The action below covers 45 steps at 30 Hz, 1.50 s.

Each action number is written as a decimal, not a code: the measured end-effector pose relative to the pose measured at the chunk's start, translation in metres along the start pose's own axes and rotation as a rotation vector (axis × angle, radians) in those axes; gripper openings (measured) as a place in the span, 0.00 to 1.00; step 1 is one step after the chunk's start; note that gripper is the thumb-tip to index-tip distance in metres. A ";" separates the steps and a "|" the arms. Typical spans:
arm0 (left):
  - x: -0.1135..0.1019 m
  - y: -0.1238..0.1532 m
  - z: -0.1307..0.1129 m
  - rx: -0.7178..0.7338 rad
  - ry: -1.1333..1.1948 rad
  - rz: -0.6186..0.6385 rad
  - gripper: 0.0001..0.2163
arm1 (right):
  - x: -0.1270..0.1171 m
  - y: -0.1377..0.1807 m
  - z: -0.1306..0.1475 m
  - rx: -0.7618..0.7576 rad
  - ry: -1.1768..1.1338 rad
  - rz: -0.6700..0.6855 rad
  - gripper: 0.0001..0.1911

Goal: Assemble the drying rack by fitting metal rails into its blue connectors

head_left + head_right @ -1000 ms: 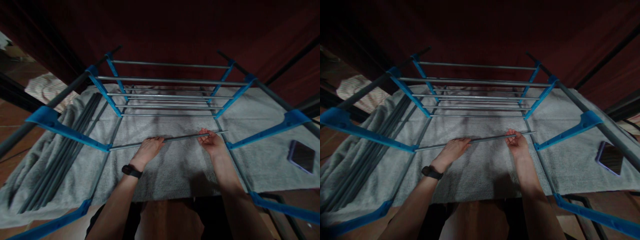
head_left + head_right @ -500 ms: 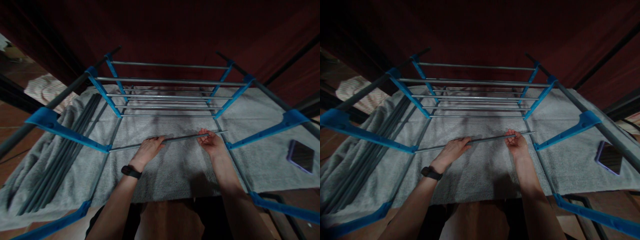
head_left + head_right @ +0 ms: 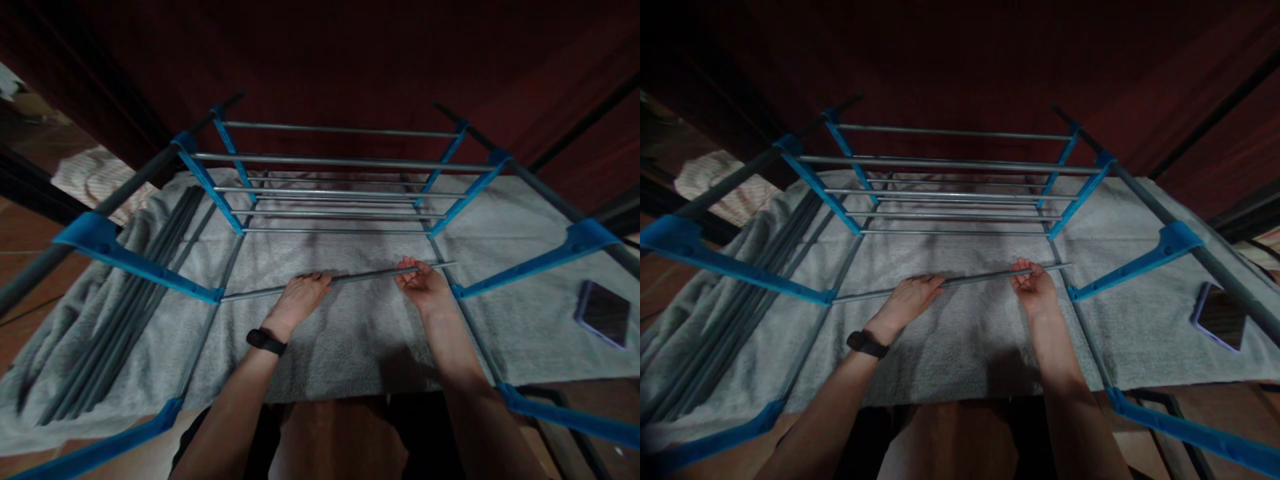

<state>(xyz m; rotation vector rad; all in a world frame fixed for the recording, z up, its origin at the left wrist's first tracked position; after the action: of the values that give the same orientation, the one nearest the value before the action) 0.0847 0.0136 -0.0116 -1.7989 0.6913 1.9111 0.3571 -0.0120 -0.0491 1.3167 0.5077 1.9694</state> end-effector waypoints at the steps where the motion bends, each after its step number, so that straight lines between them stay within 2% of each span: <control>1: 0.000 0.000 -0.001 0.011 -0.008 -0.004 0.12 | 0.000 0.000 0.000 -0.001 0.002 0.001 0.10; 22: -0.001 -0.003 -0.004 0.031 -0.006 -0.015 0.12 | -0.004 -0.005 0.004 0.004 0.003 0.000 0.10; 39: 0.003 -0.001 0.007 -0.047 0.066 -0.024 0.16 | -0.004 -0.001 0.018 -0.073 -0.033 -0.037 0.11; 45: -0.002 0.000 0.006 -0.049 0.047 0.007 0.14 | -0.006 -0.002 0.022 -0.092 -0.019 -0.050 0.10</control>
<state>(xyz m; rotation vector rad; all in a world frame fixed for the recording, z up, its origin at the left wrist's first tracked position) 0.0800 0.0176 -0.0093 -1.8797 0.6730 1.9114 0.3788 -0.0163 -0.0451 1.2532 0.4317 1.9147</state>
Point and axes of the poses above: each hand's wrist, its own y-axis away from the middle knuckle, its own x-axis out of the palm, z = x × y, the point moved 6 cm from there along -y, towards the middle knuckle, and after that the axes turned 11 degrees about -y, right-handed, at the moved point
